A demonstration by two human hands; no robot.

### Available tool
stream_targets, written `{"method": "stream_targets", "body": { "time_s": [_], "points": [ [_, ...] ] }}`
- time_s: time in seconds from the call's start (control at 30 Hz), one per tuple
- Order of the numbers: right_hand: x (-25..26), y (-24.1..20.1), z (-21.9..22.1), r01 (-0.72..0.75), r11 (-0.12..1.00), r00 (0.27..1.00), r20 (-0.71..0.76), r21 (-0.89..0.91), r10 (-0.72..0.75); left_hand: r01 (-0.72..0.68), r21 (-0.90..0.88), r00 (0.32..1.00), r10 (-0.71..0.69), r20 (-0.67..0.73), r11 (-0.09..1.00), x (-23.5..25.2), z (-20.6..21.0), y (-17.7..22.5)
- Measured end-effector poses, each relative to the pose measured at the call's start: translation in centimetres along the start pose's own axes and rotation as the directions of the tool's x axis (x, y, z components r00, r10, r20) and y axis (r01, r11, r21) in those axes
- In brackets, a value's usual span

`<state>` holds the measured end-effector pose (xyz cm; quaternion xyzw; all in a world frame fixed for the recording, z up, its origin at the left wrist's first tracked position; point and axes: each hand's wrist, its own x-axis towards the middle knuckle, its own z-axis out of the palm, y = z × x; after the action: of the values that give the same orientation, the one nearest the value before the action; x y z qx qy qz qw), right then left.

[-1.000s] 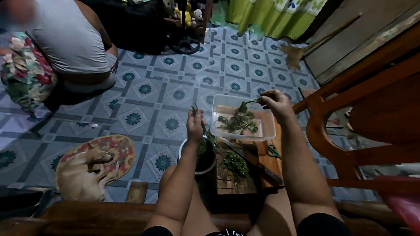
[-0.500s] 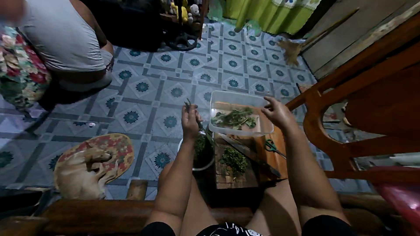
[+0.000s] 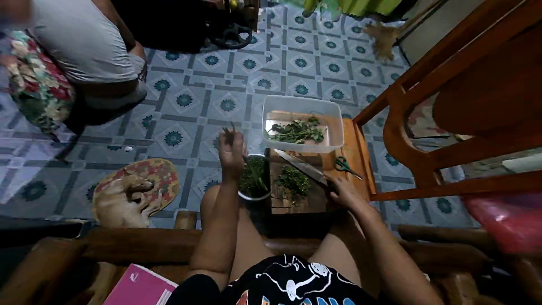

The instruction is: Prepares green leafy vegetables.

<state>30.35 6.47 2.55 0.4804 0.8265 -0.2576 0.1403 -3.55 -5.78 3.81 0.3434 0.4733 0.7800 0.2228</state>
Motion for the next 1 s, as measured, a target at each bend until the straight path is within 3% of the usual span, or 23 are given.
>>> {"method": "stream_targets", "body": {
  "time_s": [0.13, 0.27, 0.33, 0.43, 0.7, 1.0],
  "points": [
    [-1.3, 0.5, 0.5, 0.061, 0.993, 0.995, -0.078, 0.097, -0.054, 0.270, 0.047, 0.957, -0.262, -0.127, 0.962, -4.0, 0.3, -1.1],
    [-3.1, 0.4, 0.9, 0.100, 0.984, 0.993, -0.075, 0.150, -0.089, 0.673, 0.226, 0.740, -0.638, -0.213, 0.704, -7.7, 0.1, -2.8],
    [-4.0, 0.2, 1.5, 0.109, 0.977, 0.992, -0.087, 0.186, -0.094, 0.765, 0.294, 0.635, -0.747, -0.198, 0.573, -9.3, 0.5, -3.8],
    [-5.0, -0.1, 2.5, 0.126, 0.960, 0.986, -0.134, 0.252, -0.095, 0.798, 0.379, 0.550, -0.822, -0.143, 0.468, -11.1, 1.5, -4.6],
    [-5.4, -0.5, 5.2, 0.217, 0.899, 0.968, -0.203, 0.380, -0.148, 0.723, 0.439, 0.638, -0.759, -0.127, 0.534, -12.6, 1.8, -5.8],
    [-5.6, -2.6, 7.5, 0.349, 0.807, 0.932, -0.265, 0.476, -0.247, 0.737, 0.415, 0.647, -0.735, -0.203, 0.534, -12.1, -0.8, -4.5]
  ]
}}
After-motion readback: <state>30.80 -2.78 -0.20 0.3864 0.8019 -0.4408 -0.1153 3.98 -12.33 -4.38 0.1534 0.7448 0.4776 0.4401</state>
